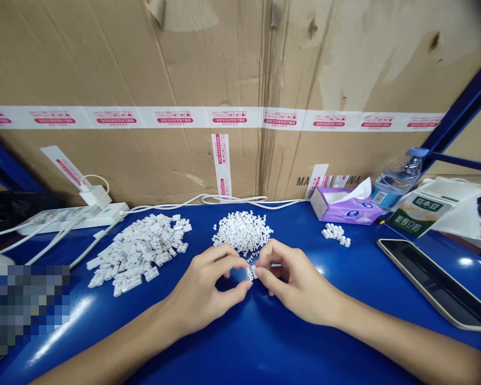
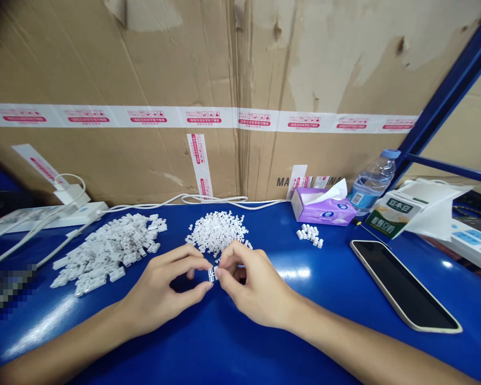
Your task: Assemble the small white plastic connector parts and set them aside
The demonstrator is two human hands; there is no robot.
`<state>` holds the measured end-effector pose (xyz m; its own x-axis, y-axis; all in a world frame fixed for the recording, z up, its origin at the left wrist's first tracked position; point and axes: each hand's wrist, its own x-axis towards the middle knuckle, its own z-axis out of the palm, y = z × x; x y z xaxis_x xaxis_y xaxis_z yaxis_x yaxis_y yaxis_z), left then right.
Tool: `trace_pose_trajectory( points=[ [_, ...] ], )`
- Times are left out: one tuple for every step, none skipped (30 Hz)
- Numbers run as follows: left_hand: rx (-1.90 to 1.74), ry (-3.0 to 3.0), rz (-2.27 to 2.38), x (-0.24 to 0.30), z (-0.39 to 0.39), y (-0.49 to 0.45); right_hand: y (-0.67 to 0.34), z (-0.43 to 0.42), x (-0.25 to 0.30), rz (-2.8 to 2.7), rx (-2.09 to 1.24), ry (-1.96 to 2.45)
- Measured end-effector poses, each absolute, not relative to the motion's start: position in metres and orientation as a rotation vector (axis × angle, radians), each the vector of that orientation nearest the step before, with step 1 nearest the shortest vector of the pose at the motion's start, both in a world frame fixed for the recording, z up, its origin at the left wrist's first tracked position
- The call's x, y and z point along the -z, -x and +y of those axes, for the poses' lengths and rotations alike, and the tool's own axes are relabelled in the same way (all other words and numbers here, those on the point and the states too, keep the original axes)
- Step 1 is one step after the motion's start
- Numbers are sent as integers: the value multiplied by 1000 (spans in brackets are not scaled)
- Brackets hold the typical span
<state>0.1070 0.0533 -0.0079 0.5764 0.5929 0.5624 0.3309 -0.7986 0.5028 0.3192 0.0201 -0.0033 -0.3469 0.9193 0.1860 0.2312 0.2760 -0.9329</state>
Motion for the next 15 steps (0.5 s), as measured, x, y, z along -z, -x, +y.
trace_pose_trajectory(
  points=[
    [-1057, -2462, 757, 8, 54, -107, -319, 19, 1, -1821, -1042, 1058],
    [-1046, -2458, 759, 7, 54, -108, -320, 19, 0, -1872, -981, 1061],
    [-1034, -2456, 761, 7, 55, -108, -320, 18, -2, -1913, -926, 1061],
    [-1021, -2453, 764, 7, 55, -108, -320, 18, -2, -1947, -877, 1059],
    [-1012, -2451, 769, 7, 56, -108, -321, 18, -2, -1977, -828, 1056],
    [-1005, -2448, 770, 8, 56, -108, -322, 19, -1, -2005, -775, 1053],
    [-996, -2444, 774, 8, 56, -108, -323, 20, 0, -2031, -725, 1051],
    [-985, -2440, 779, 8, 56, -108, -324, 21, 1, -2055, -684, 1053],
    [-976, -2436, 782, 8, 56, -107, -325, 22, 2, -2074, -653, 1054],
    [-966, -2432, 782, 8, 56, -107, -326, 23, 3, -2088, -632, 1053],
    [-955, -2427, 782, 8, 56, -107, -327, 23, 4, -2096, -620, 1053],
    [-944, -2420, 783, 9, 56, -107, -328, 24, 4, -2101, -612, 1053],
    [-936, -2413, 784, 9, 56, -107, -328, 24, 5, -2106, -607, 1052],
    [-931, -2408, 786, 9, 55, -107, -328, 25, 5, -2110, -601, 1051],
    [-926, -2405, 793, 9, 56, -107, -329, 25, 5, -2113, -595, 1050]
  ],
)
